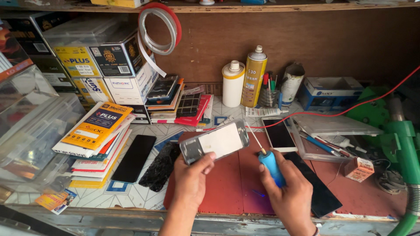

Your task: The person removes a protective film from the back of a smartphone, then uses a blue electric screwdriver to remove screws from the device's back cover. The phone is held and rotated while screws are removed, and the back cover is set aside.

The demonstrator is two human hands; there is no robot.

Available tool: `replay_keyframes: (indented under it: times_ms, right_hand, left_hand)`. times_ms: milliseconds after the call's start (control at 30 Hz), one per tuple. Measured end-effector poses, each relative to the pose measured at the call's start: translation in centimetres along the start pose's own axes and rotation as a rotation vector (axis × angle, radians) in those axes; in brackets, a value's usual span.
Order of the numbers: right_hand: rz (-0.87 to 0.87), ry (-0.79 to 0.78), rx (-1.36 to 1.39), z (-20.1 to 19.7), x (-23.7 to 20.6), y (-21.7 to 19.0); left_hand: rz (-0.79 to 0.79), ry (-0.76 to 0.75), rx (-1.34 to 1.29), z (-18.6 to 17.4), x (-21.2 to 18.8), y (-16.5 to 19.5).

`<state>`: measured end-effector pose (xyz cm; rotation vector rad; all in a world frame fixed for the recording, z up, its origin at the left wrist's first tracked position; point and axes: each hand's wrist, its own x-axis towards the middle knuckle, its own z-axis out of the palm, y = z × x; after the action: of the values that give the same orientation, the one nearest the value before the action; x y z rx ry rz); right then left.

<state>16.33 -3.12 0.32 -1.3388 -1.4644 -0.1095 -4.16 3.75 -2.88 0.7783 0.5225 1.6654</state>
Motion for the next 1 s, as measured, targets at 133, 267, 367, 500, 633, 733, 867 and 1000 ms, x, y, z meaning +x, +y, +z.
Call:
replay_keyframes:
  times_ms: [133, 267, 367, 500, 633, 733, 867, 1000]
  right_hand:
    - [0.004, -0.099, 0.007, -0.1, 0.2, -0.2]
    - [-0.084, -0.214, 0.068, -0.3, 0.2, -0.1]
    - [-0.147, -0.262, 0.106, -0.4, 0.2, 0.0]
    - [-0.200, -0.263, 0.061, -0.5, 0.2, 0.0]
    - [-0.313, -0.212, 0.023, -0.3, 0.2, 0.0]
    - [-0.170, -0.254, 0.007, -0.1, 0.1, 0.0]
    - [-0.220, -0.214, -0.011, 0.0, 0.1, 0.2]
    - [-0.071, -0.303, -0.038, 0.0, 0.4, 0.5]
  left_hand:
    - [0.019, 0.047, -0.136, -0.7, 0.7, -0.2]
    - [0.069, 0.249, -0.093, -0.9, 0.8, -0.2]
    - [0.165, 0.370, -0.028, -0.8, 1.0, -0.2]
    - [0.271, 0.447, 0.016, -0.5, 0.8, -0.5]
    - [0.223, 0.334, -0.062, -0.3, 0.4, 0.1]
    - [0.276, 0.202, -0.019, 0.3, 0.0, 0.3]
    - [0.366, 0.088, 0.071, 1.1, -0.3, 0.4]
    - [0.337, 0.050, 0.076, 1.2, -0.5, 0.5]
